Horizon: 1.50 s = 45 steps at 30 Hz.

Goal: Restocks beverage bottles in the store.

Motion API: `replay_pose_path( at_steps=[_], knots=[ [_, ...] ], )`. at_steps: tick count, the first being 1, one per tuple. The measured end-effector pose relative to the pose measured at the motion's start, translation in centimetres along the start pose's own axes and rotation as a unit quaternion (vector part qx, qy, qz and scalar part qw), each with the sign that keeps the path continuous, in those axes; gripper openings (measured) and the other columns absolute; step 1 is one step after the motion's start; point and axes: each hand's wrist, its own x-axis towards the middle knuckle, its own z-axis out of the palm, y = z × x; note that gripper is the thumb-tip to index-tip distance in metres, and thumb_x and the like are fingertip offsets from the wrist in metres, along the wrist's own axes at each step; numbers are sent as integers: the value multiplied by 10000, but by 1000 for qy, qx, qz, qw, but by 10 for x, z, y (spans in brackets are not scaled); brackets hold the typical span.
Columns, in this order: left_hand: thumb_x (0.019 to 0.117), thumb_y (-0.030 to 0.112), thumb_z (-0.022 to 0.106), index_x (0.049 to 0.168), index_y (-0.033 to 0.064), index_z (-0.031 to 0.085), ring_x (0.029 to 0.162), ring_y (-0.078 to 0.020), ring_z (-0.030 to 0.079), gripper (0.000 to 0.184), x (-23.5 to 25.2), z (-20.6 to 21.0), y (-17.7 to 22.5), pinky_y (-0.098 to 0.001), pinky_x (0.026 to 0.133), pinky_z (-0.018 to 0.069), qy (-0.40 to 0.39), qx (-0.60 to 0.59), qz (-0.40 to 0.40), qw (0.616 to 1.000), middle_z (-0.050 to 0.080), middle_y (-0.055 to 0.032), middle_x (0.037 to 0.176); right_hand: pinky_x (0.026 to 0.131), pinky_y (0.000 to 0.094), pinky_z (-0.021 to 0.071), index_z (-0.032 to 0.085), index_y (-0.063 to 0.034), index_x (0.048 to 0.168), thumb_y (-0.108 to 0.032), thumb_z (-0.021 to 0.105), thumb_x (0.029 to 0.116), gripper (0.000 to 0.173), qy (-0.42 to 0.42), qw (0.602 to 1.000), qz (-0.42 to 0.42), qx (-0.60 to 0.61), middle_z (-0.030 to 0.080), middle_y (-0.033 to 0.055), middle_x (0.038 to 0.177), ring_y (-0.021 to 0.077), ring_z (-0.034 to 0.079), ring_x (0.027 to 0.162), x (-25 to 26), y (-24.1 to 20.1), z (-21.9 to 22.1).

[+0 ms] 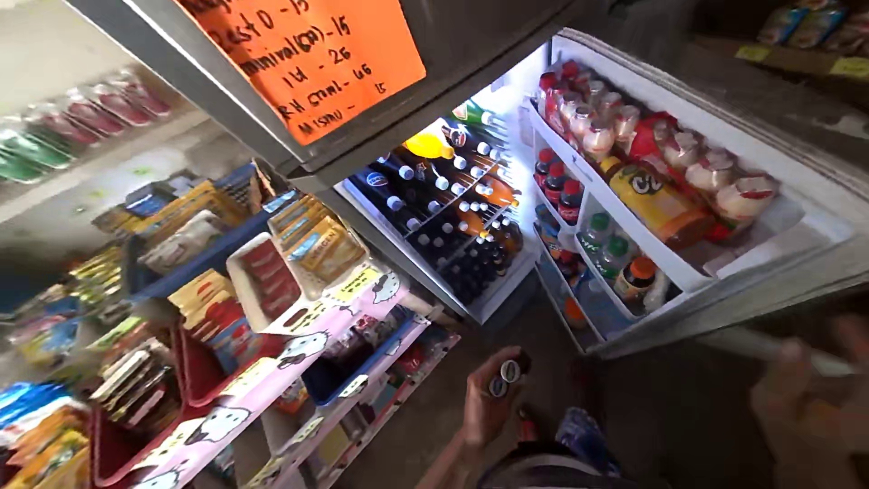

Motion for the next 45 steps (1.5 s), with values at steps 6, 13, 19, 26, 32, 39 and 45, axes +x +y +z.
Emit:
replay_pose_path(
  at_steps=[6, 13, 19, 26, 32, 39, 45],
  knots=[
    [881, 73, 744, 1168, -6, 726, 1132, -203, 715, 298, 11, 26, -2, -369, 982, 584, -124, 136, 127, 975, 727, -145, 1236, 860, 383, 603, 358, -12, 1507, -310, 295, 1115, 496, -499, 499, 496, 506, 717, 125, 1177, 201, 724, 980, -143, -79, 80],
    [802, -19, 763, 1151, 37, 740, 1028, -278, 747, 354, -9, 54, -34, -451, 862, 609, -256, 165, 152, 940, 729, -128, 1240, 672, 299, 615, 648, -127, 1027, -442, 378, 1069, 417, -332, 153, 735, 571, 724, 40, 852, 126, 718, 759, -147, -97, 118],
    [884, 85, 773, 1312, 10, 673, 1259, -277, 646, 445, -30, 48, -42, -427, 1039, 546, -239, 78, 0, 968, 605, -188, 1427, 579, 273, 573, 588, -69, 1065, -256, 465, 1071, 224, -341, 298, 766, 457, 654, 41, 756, 108, 654, 642, -155, -94, 139],
    [893, 108, 757, 915, -50, 704, 954, -127, 710, 168, -51, 15, -62, -293, 905, 576, -99, -9, -107, 989, 743, -117, 998, 902, 481, 559, 399, 45, 1485, -155, 734, 952, 660, -495, 527, 649, 237, 598, 283, 1284, 339, 658, 1043, -193, -24, 157],
    [872, 102, 760, 880, -30, 711, 929, -94, 708, 141, -72, -2, -63, -261, 881, 578, -27, 29, -122, 992, 747, -93, 962, 616, 244, 559, 405, -55, 1445, -108, 489, 1044, 413, -432, 404, 693, 413, 659, 74, 974, 108, 649, 714, -160, -40, 152],
    [870, 118, 756, 845, -8, 705, 900, -59, 714, 139, -94, -1, -64, -230, 843, 591, 75, 77, -147, 983, 754, -62, 955, 639, 317, 525, 249, -128, 1589, -232, 643, 1015, 704, -637, 424, 531, 365, 628, 123, 1089, 146, 593, 709, -119, -64, 202],
    [849, 112, 743, 817, -66, 678, 1052, -171, 725, 192, -103, 5, -72, -317, 952, 581, 133, 78, -170, 973, 733, -185, 1144, 583, 232, 503, 469, -18, 1307, -137, 524, 1058, 281, -578, 355, 666, 310, 587, 55, 883, 91, 565, 643, -177, -31, 225]
  ],
)
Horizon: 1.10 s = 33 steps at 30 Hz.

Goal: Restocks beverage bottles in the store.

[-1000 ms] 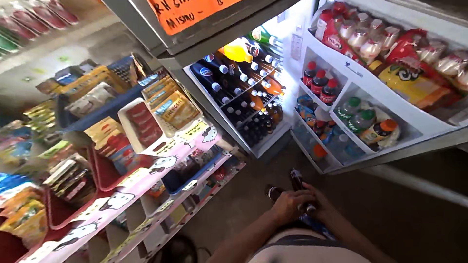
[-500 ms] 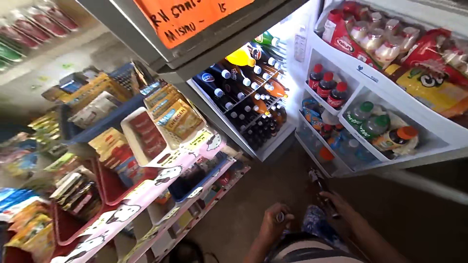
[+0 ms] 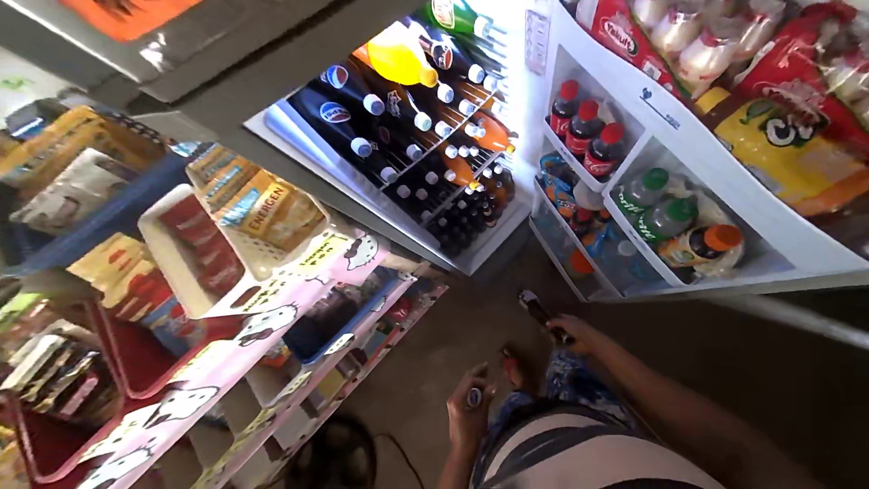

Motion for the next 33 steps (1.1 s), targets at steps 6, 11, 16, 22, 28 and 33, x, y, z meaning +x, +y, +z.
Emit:
replay_pose_path(
  at_steps=[6, 11, 16, 22, 28, 33],
  knots=[
    [815, 147, 769, 795, -27, 704, 1183, -346, 660, 187, -2, 13, -18, -522, 1049, 488, -18, 90, -16, 996, 710, -199, 1230, 936, 527, 527, 307, 0, 1560, -150, 636, 1009, 659, 167, 959, 9, -228, 549, 308, 1361, 394, 632, 1109, 40, 15, -51],
    [845, 91, 765, 921, -55, 722, 1083, -298, 699, 171, 10, 35, -54, -456, 956, 555, -22, 102, -111, 988, 702, -216, 1215, 847, 433, 542, 427, 39, 1458, -148, 602, 1019, 509, 244, 956, 44, -157, 595, 253, 1212, 296, 629, 965, 99, 9, -83],
    [942, 105, 705, 1125, -52, 706, 1070, -286, 700, 241, 42, 64, -79, -481, 978, 530, 20, 73, -305, 949, 728, -196, 1145, 850, 364, 495, 453, 67, 1411, -115, 514, 1062, 398, 269, 962, 56, 11, 552, 220, 1218, 237, 560, 948, 152, 10, -92],
    [926, 51, 685, 1026, -99, 700, 1117, -260, 685, 181, 54, 119, -103, -422, 1001, 526, 77, -10, -283, 956, 710, -215, 1190, 889, 345, 483, 455, 61, 1393, -122, 485, 1074, 369, 292, 944, 36, 147, 528, 209, 1260, 233, 543, 1018, 213, 27, -90],
    [897, 52, 679, 991, -95, 695, 1100, -172, 696, 174, 44, 138, -129, -329, 992, 541, 118, -62, -278, 951, 723, -186, 1177, 780, 304, 501, 452, 47, 1347, -61, 450, 1053, 313, 292, 938, -38, 182, 520, 146, 1086, 180, 539, 873, 239, 25, -97],
    [904, 43, 678, 1007, -93, 697, 1056, -147, 706, 172, 29, 131, -148, -311, 976, 548, 133, -38, -307, 942, 736, -166, 1128, 782, 316, 505, 452, 46, 1363, -78, 438, 1063, 324, 330, 927, -36, 174, 528, 158, 1105, 190, 542, 882, 256, 24, -114]
  ],
)
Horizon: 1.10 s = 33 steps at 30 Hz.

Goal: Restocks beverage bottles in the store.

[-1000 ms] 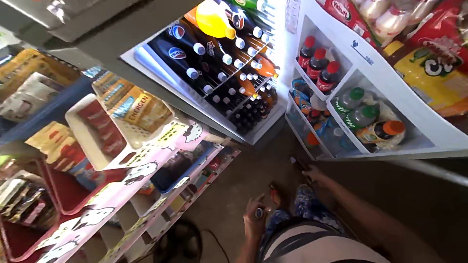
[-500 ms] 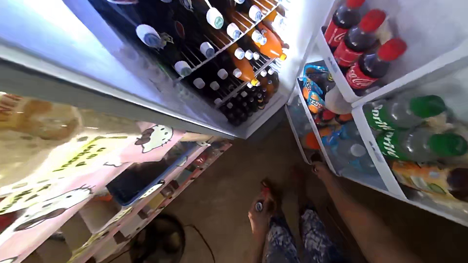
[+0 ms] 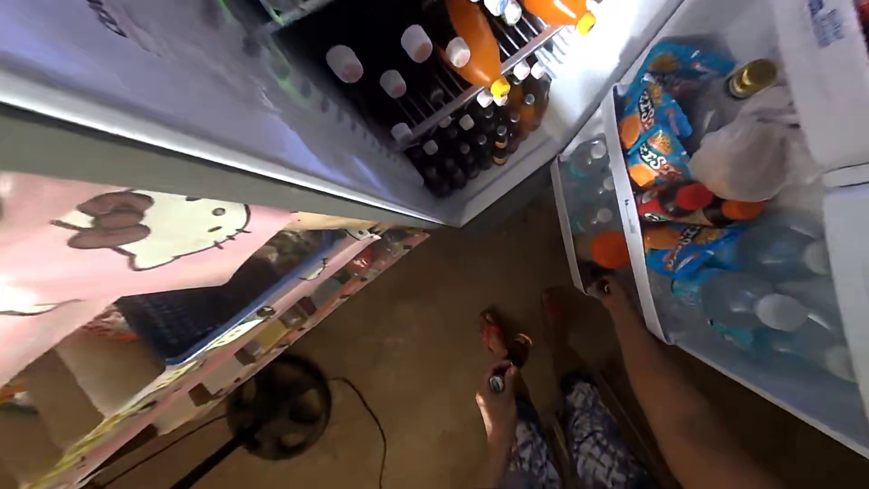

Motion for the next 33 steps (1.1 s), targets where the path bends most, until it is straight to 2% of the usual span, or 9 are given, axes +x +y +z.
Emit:
replay_pose_path(
  at_steps=[4, 9, 12, 15, 18, 21, 26, 28, 33],
  knots=[
    [907, 56, 671, 986, -104, 683, 1062, -140, 699, 179, -1, -6, -15, -299, 965, 549, 19, 9, -4, 1000, 730, -175, 1122, 942, 347, 476, 426, 64, 1446, -142, 381, 1117, 391, 23, 998, -61, -12, 524, 227, 1351, 229, 556, 1076, -1, -16, -3],
    [895, 57, 675, 976, -114, 683, 1109, -159, 687, 190, -2, -3, -20, -297, 993, 534, 12, 9, -2, 1000, 719, -199, 1147, 875, 324, 497, 456, 67, 1401, -116, 440, 1093, 359, 38, 991, -111, -59, 556, 205, 1242, 199, 569, 989, -2, -23, -15],
    [878, 57, 682, 977, -127, 679, 1170, -213, 669, 209, -3, 13, -20, -331, 1035, 518, -20, 4, 50, 999, 703, -231, 1175, 842, 372, 515, 367, 31, 1489, -186, 468, 1093, 463, -23, 991, -35, -127, 538, 223, 1290, 237, 579, 975, -40, -5, -32],
    [884, 95, 703, 1001, -118, 691, 1252, -287, 634, 244, -12, 36, -9, -378, 1088, 495, -85, 3, 101, 991, 687, -252, 1231, 905, 449, 563, 268, -94, 1586, -313, 431, 1111, 547, -168, 969, 118, -136, 519, 225, 1434, 325, 640, 1137, -111, 32, -46],
    [874, 133, 738, 984, -109, 703, 1278, -315, 618, 268, -19, 66, 7, -392, 1105, 485, -150, -29, 153, 976, 696, -245, 1225, 847, 395, 582, 318, -111, 1550, -418, 339, 1121, 529, -250, 952, 170, -55, 601, 173, 1324, 252, 679, 1040, -138, 70, -59],
    [871, 111, 766, 975, -91, 712, 1274, -318, 627, 234, -11, 104, 16, -391, 1087, 507, -207, -44, 197, 957, 703, -228, 1228, 809, 313, 578, 474, -61, 1398, -419, 292, 1124, 487, -217, 967, 134, 22, 665, 78, 1126, 138, 671, 946, -135, 73, -73],
    [899, 61, 740, 997, -97, 709, 1312, -381, 582, 188, 22, 177, 6, -455, 1124, 471, -265, -57, 228, 935, 689, -243, 1249, 857, 335, 574, 393, -5, 1478, -181, 405, 1115, 403, -121, 986, 90, -78, 641, 161, 1221, 184, 679, 992, -119, 59, -124],
    [908, 71, 739, 993, -94, 713, 1302, -384, 591, 187, 33, 204, -3, -449, 1111, 482, -263, -56, 234, 934, 692, -241, 1245, 876, 327, 570, 318, -7, 1532, -177, 384, 1119, 452, -105, 987, 64, -106, 624, 173, 1269, 181, 680, 1017, -116, 50, -146],
    [929, 96, 725, 1003, -100, 720, 1295, -388, 596, 210, 51, 244, -22, -454, 1114, 480, -261, -45, 218, 939, 693, -245, 1239, 941, 360, 574, 348, -29, 1541, -214, 457, 1093, 497, -99, 973, 13, -209, 626, 167, 1348, 212, 684, 1120, -111, 30, -192]
  ],
)
